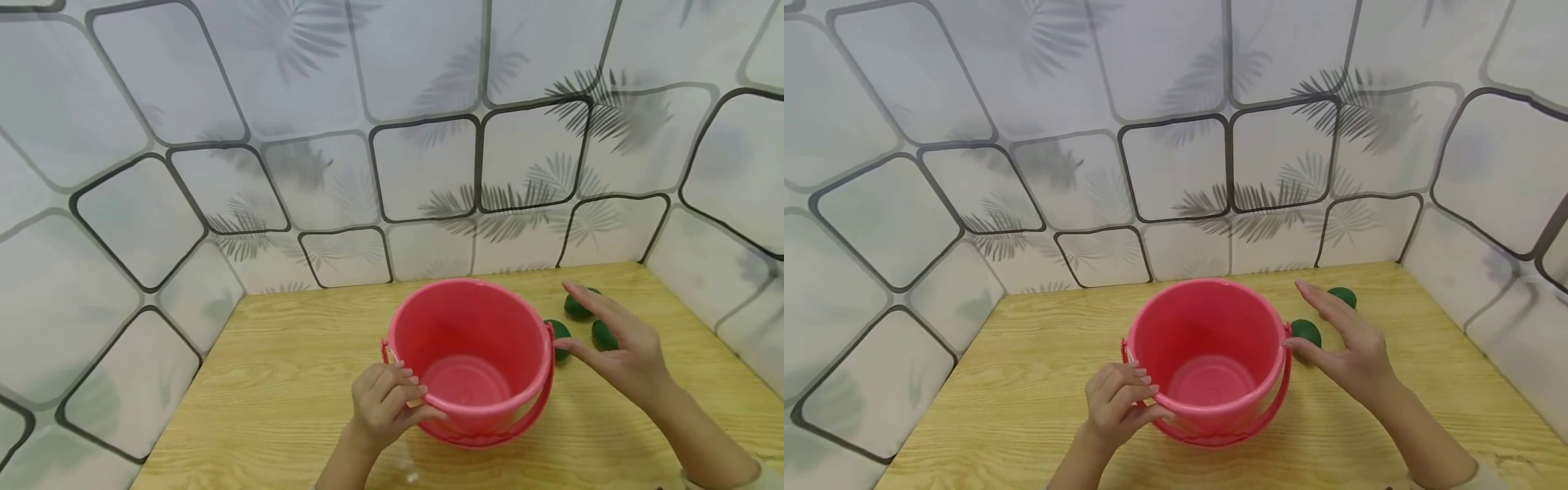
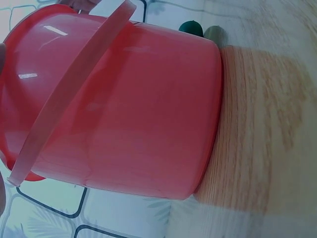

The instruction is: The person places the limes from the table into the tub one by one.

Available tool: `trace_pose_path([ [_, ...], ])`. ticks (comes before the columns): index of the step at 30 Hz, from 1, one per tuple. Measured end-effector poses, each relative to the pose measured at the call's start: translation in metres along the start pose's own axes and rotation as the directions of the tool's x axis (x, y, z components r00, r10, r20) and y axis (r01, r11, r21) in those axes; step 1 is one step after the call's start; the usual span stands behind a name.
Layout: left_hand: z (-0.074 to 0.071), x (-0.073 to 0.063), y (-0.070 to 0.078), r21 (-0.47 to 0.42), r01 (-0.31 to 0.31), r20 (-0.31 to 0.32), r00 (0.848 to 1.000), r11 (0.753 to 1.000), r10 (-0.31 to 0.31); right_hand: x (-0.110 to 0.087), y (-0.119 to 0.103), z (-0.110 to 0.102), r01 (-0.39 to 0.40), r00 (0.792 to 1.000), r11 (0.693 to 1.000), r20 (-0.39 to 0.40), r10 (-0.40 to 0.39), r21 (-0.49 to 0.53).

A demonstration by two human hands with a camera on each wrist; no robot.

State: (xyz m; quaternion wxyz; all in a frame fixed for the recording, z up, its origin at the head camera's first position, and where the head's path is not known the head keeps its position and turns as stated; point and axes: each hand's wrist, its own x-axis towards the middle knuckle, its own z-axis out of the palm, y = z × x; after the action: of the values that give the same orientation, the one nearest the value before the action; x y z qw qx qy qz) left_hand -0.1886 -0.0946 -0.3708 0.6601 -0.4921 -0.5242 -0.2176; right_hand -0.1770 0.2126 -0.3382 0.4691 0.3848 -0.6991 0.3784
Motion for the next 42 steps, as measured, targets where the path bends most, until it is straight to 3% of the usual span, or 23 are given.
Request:
trace_pose_path([
  [16,0.0,0.003,0.0,-0.011,0.036,0.001,0.999,0.999,-0.036,0.006,0.003,0.0,-0.058,0.998,0.989,0.004,0.059,-0.136],
  [42,0.001,0.003,0.002,-0.006,0.037,0.004,0.999,0.999,-0.037,-0.019,0.039,-0.003,-0.221,0.975,0.936,-0.031,0.221,-0.275],
])
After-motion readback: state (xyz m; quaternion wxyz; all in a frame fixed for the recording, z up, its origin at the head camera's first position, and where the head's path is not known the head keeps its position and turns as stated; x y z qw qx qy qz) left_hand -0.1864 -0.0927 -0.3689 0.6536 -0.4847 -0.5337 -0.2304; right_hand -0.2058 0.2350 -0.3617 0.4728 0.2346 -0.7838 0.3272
